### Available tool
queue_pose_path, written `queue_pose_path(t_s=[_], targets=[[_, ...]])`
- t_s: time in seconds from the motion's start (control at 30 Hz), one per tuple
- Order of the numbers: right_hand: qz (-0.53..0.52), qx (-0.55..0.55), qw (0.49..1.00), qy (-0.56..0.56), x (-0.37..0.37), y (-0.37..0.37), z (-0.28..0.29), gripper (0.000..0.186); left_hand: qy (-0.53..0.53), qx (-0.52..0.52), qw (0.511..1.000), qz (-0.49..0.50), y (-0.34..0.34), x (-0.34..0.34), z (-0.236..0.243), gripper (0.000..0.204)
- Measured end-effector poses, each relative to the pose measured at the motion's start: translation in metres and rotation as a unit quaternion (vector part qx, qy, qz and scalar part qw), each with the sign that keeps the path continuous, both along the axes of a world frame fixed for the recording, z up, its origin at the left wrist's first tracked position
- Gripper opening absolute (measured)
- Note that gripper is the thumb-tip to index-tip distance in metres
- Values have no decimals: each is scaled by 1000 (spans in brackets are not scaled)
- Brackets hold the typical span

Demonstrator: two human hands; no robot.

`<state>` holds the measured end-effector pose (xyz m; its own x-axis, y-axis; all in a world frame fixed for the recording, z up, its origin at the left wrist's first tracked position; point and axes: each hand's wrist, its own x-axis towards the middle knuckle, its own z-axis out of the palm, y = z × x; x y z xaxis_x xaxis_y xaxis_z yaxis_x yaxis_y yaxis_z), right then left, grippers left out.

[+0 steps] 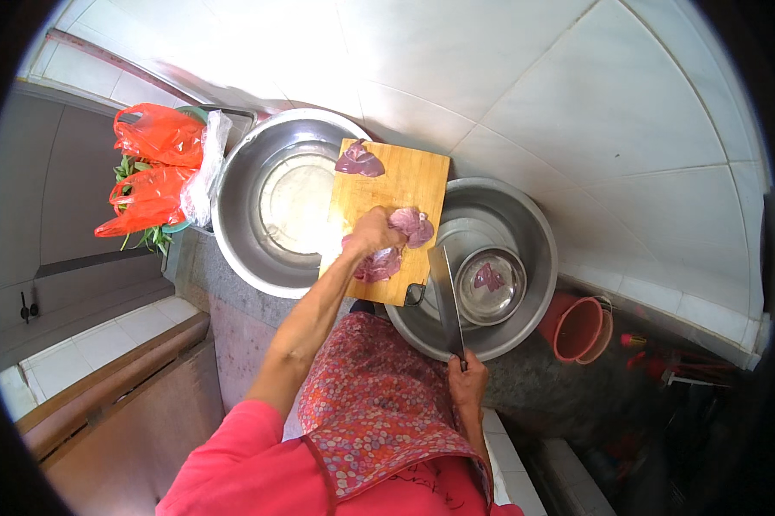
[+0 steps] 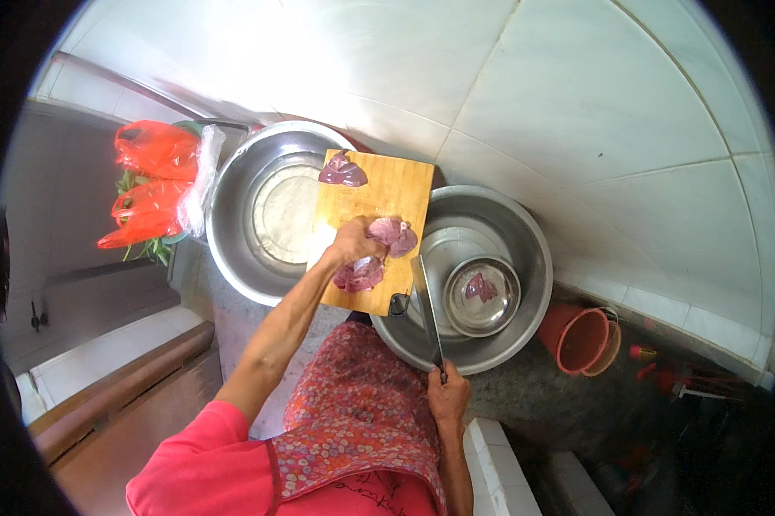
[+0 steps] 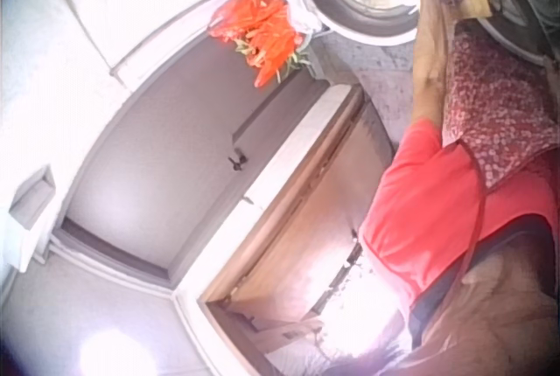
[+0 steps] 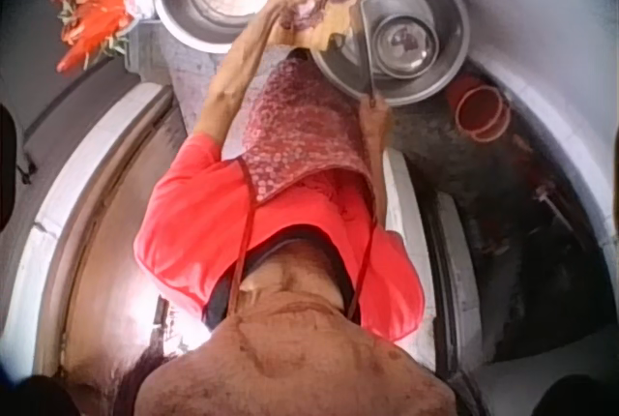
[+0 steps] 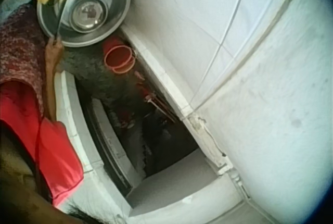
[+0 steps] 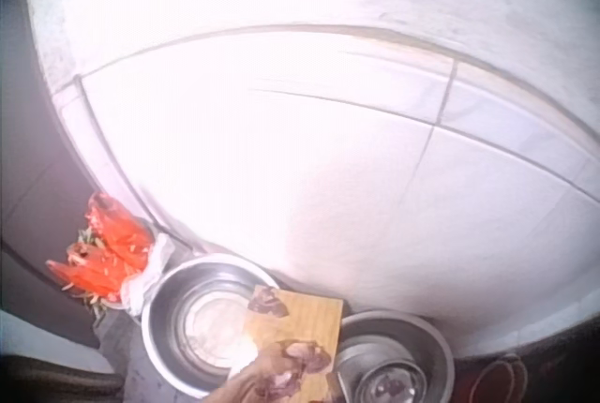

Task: The person unpacks a piece of raw meat from a plastic bag and places it on a wooden cutting board. Using a large knife, they slice the meat into smaller pieces on the board.

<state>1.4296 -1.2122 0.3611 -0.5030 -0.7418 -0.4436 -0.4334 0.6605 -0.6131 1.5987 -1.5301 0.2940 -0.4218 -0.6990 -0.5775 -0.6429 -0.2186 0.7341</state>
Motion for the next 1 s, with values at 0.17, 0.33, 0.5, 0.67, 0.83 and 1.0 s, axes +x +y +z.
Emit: queue_pose_path(t_s=[0.17,0.33,0.5,0.67,0.83,1.0], targets=[[-40,-11,997,-58,-1,-2,4,29,298,274,899,164,1,24,21,55],[-32,-19,998,-52,-4,-3,-1,28,404,347,802,270,17,52,21,50],[-26,14,999,-44,-6,-10,7,29,517,332,692,379,45,49,22,44],[-33,-6,999,-11,-4,-12,7,24,619,321,557,451,60,29,12,49],[-24,-3,999,-21,-5,-9,3,30,686,276,440,509,72,4,16,48],[-19,13,1000,-15,-7,-7,-3,28,524,304,442,662,114,19,-30,43]])
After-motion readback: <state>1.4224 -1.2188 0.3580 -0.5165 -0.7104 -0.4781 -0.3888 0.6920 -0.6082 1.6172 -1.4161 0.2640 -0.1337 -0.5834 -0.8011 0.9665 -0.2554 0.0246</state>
